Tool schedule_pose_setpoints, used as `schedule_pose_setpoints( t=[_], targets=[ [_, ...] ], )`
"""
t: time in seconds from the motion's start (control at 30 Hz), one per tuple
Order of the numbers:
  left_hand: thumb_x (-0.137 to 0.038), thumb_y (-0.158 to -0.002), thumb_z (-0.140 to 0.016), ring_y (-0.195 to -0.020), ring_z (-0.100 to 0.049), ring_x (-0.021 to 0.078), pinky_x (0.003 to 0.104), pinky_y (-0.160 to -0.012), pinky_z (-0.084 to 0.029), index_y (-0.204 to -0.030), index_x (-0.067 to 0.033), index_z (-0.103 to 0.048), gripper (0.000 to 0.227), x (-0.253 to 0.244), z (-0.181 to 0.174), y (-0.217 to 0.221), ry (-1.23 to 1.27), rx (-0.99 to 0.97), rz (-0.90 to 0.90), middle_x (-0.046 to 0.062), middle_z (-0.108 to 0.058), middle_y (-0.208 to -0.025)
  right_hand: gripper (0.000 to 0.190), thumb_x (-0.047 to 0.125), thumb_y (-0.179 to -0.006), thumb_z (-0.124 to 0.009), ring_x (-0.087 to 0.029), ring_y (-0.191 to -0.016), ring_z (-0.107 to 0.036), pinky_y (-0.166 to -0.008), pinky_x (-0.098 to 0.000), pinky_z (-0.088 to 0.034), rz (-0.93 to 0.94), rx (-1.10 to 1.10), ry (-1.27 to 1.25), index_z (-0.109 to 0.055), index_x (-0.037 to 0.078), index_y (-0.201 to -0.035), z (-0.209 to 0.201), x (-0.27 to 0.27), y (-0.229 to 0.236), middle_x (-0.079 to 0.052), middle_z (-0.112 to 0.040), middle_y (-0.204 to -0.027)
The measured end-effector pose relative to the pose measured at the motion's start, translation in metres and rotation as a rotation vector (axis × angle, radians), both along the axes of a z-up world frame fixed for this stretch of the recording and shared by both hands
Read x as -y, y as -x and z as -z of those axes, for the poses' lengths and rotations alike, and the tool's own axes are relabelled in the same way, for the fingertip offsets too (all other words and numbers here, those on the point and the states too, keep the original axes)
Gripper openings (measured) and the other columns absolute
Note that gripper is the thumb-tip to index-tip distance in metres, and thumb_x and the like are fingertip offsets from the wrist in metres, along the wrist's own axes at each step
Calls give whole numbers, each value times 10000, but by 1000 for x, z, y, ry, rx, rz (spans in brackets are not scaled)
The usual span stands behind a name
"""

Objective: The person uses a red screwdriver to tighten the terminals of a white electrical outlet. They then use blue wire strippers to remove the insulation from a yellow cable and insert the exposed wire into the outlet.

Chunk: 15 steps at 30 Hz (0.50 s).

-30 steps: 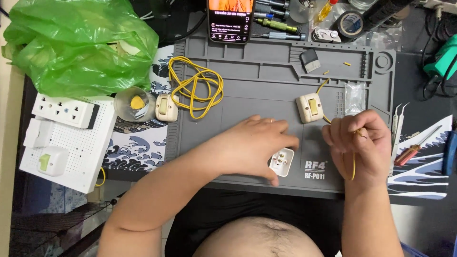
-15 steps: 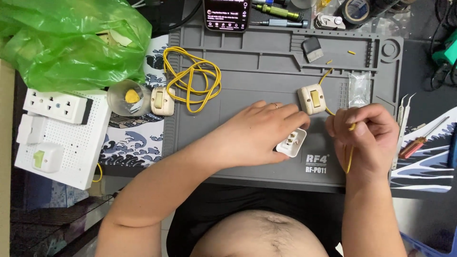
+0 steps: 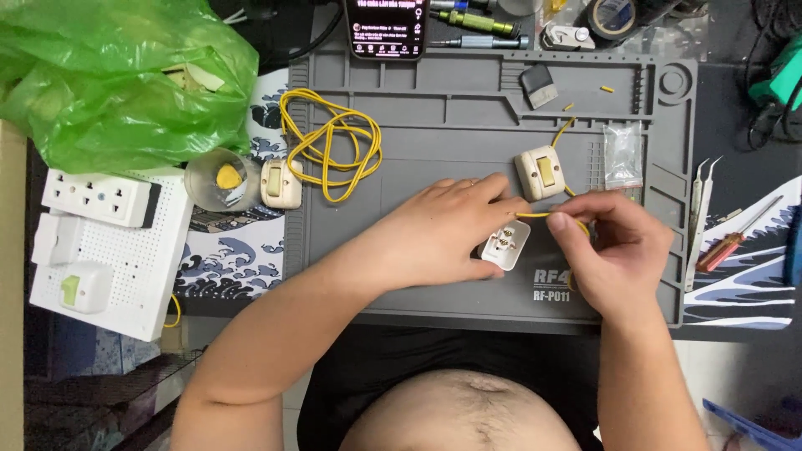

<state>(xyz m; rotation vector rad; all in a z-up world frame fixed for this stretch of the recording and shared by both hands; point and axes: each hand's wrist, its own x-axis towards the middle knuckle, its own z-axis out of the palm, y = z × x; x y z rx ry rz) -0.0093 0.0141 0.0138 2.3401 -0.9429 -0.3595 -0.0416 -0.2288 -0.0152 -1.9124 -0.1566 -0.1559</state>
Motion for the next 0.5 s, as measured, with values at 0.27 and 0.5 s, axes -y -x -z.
schedule_pose_setpoints(
  t=[0.27, 0.5],
  targets=[
    [-270, -749, -935, -1152, -677, 306, 474, -864, -500, -1405, -214, -649, 718, -8, -2, -15, 86, -254, 39, 24, -641, -1280, 72, -3, -980, -813, -119, -659, -508, -694, -256, -422, -49, 40, 330, -762, 32, -944, -26, -1, 18, -34, -656, -773],
    [-237, -770, -914, -1141, -666, 269, 433, -890, -485, -1388, -233, -658, 669, -10, -4, -14, 104, -296, 27, 0, -626, -1247, 89, 37, -1022, -801, -163, -592, -451, -656, -313, -391, -100, 190, 543, -768, 72, -947, -40, -3, 25, -1, -496, -640]
  ],
)
